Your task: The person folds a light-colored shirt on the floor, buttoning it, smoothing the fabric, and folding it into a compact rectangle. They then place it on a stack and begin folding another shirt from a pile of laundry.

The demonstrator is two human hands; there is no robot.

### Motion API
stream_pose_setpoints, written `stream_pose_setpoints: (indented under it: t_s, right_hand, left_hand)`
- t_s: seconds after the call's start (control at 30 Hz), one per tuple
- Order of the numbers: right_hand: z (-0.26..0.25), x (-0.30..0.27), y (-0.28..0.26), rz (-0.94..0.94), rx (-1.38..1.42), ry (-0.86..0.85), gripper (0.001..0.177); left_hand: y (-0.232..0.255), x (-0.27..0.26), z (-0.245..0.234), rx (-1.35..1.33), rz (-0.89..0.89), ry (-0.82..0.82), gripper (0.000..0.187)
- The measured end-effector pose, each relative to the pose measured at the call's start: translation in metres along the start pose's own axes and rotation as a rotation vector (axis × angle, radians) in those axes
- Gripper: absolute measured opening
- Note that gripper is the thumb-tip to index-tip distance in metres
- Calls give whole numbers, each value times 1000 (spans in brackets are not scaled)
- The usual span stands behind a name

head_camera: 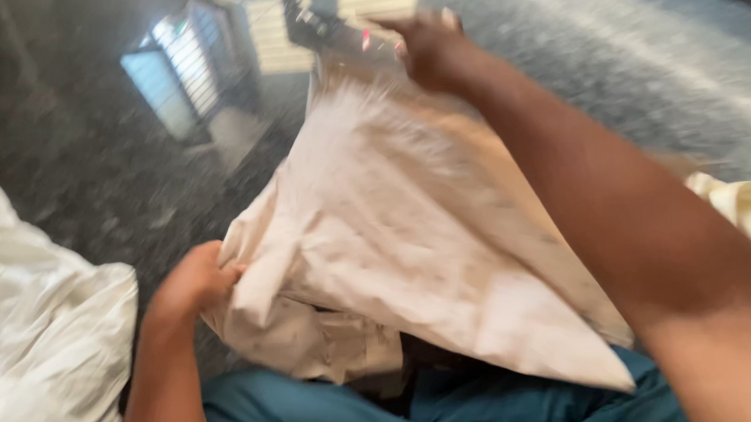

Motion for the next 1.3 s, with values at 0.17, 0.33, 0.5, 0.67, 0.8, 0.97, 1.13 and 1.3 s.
stream_pose_setpoints:
  t_s: [0.17,0.33,0.5,0.67,0.8,0.97,1.13,1.3]
  right_hand:
    - [134,-123,46,-20,95,-331,74]
    - [162,-286,133,265,-46,-254,78]
    - [157,-375,184,788,-269,-161,88]
    - [148,-384,201,861,-2,-79,54]
    - [115,-400,215,948,32,7,33]
    - [101,-436,235,794,-347,-322,28]
    - [131,-432,243,818,-192,-213,30]
    - [133,-404,214,683,186,43,38]
  left_hand:
    - [-83,45,10,133,-114,17,64]
    - [-66,53,10,230,-162,174,81]
    - [-37,61,26,143,-213,229,89]
    - [-29,57,39,24,-188,78,59]
    - [-42,42,37,75,-189,-74,48]
    - [-39,39,24,415,-184,-123,51]
    - [-38,45,7,603,-129,112,59]
    - [-25,107,32,248,-83,422,48]
Point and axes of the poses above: each hand's wrist, its own x-axis towards the middle knuckle, its own z-axis out of the palm, y = z × x, the point moved 4 cm from there along x, towards the middle knuckle, and after that the axes turned 9 degrees about y, right-handed, at the moved point
